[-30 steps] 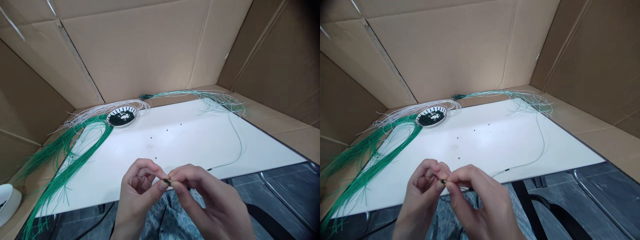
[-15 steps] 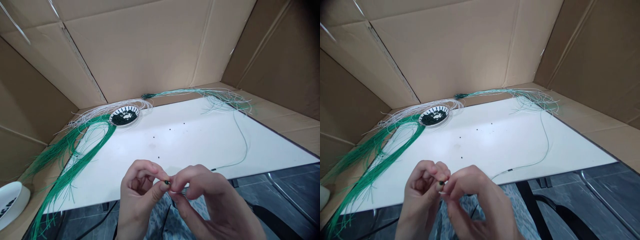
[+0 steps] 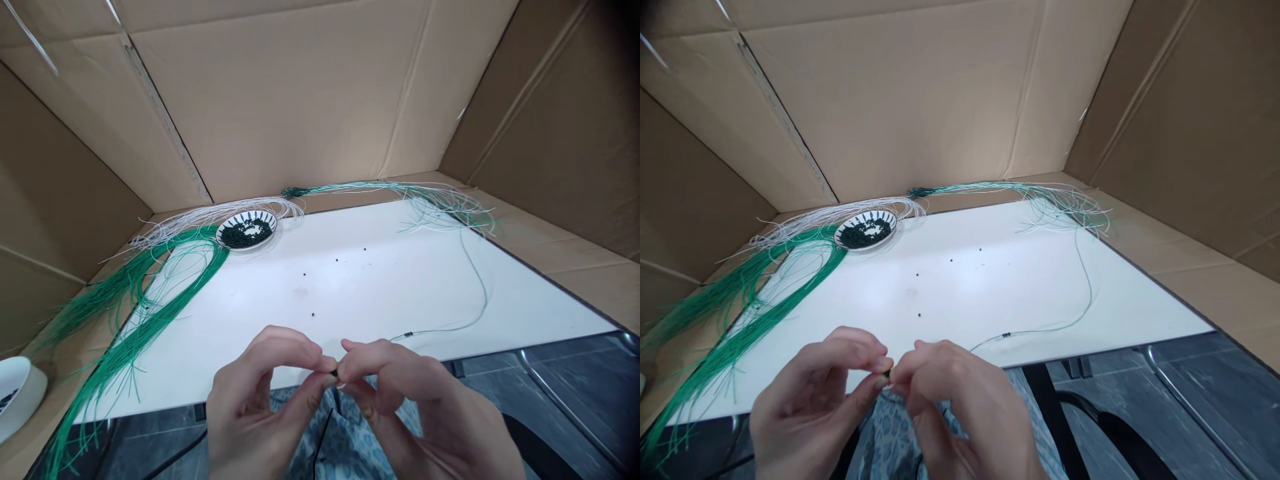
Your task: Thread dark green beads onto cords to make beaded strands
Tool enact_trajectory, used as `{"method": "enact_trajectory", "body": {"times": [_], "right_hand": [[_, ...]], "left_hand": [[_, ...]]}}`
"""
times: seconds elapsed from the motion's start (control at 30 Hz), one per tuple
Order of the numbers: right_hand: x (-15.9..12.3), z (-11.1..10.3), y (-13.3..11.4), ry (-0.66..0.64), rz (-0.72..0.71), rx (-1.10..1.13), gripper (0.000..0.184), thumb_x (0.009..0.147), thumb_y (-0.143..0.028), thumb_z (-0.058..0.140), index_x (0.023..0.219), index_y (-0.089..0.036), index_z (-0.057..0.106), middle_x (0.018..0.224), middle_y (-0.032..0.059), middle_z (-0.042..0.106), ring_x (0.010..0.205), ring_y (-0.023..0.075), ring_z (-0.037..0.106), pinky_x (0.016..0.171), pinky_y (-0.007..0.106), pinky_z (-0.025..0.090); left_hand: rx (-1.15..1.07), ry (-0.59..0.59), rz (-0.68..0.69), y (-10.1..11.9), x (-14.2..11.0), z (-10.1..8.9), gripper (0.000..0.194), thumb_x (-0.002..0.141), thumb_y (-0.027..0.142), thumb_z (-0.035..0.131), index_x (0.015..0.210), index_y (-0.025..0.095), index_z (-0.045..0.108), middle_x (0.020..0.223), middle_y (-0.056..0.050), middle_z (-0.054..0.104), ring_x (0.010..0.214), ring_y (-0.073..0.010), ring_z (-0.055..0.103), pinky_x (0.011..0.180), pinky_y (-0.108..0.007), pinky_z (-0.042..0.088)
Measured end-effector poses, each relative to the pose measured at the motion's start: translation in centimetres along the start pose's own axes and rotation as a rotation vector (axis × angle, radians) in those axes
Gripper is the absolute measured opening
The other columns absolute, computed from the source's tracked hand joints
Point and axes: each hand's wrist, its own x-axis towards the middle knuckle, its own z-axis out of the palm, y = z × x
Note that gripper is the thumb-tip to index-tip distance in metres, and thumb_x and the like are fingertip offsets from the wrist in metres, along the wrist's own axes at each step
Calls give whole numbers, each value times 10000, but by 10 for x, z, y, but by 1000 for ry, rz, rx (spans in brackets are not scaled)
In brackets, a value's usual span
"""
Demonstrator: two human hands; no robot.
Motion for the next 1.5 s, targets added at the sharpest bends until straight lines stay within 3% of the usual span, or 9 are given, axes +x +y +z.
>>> {"method": "enact_trajectory", "body": {"times": [0.13, 0.4, 0.63, 0.7, 0.8, 0.97, 1.13, 1.27, 1.5], "right_hand": [[1, 0, 2, -25, -5, -10, 308, 903, 23, 588, 924, -274, 511, 876, -77, 714, 748, 82, 703, 815, 158, 578], [4, -5, 1, -91, -32, -12, 299, 923, 24, 562, 920, -264, 485, 871, -80, 664, 754, 62, 665, 973, 180, 559], [0, 2, 5, -56, -41, 107, 313, 912, 59, 545, 898, -252, 512, 854, -61, 662, 767, 84, 660, 1059, 321, 574], [-1, 5, 5, 8, -32, 211, 328, 899, 66, 592, 946, -258, 571, 872, -46, 697, 791, 109, 696, 1029, 355, 604], [1, 5, 3, 89, -1, 262, 382, 874, 64, 697, 1063, -267, 685, 923, -20, 768, 851, 142, 748, 921, 288, 642], [6, -2, -4, 119, -15, 133, 345, 854, 57, 755, 1031, -239, 764, 940, -11, 778, 830, 120, 744, 765, 159, 614], [5, -5, -8, 53, -41, -73, 272, 902, 13, 719, 1020, -231, 743, 934, -7, 754, 808, 96, 748, 786, 120, 598], [5, -5, -10, 26, -47, -207, 263, 900, -4, 690, 1012, -241, 712, 885, -13, 730, 740, 91, 743, 721, 125, 604], [3, -5, -11, 49, -62, -340, 277, 875, -7, 655, 977, -264, 660, 861, -11, 732, 690, 116, 749, 665, 152, 613]], "left_hand": [[0, -10, 16, -2, 0, 0, 325, 849, -37, 765, 1009, 245, 776, 873, 26, 791, 862, -131, 695, 782, -192, 577], [-26, -20, 0, -3, -2, 2, 308, 852, -23, 776, 995, 249, 783, 861, 18, 789, 840, -134, 703, 759, -194, 579], [-114, -7, -59, -6, 2, 4, 230, 847, 34, 820, 943, 243, 804, 818, 5, 798, 812, -135, 717, 751, -179, 589], [-242, 42, -125, -7, 2, 9, 173, 830, 112, 867, 904, 256, 809, 786, 18, 803, 787, -124, 731, 749, -164, 597], [-484, 124, -328, -7, 2, 18, 166, 772, 199, 931, 857, 268, 807, 747, 45, 805, 748, -96, 742, 737, -136, 598], [-684, 168, -533, -5, 2, 26, 210, 701, 215, 980, 814, 236, 804, 712, 39, 805, 689, -79, 730, 728, -136, 604], [-715, 183, -544, -7, 4, 24, 220, 698, 198, 982, 815, 220, 797, 720, 35, 809, 691, -73, 734, 695, -110, 584], [-682, 127, -510, -8, 4, 22, 195, 737, 195, 958, 847, 236, 802, 745, 34, 815, 709, -69, 738, 725, -104, 586], [-573, 204, -519, 0, 4, 25, 217, 692, 201, 980, 814, 231, 804, 705, 21, 797, 684, -108, 743, 682, -138, 609]]}}
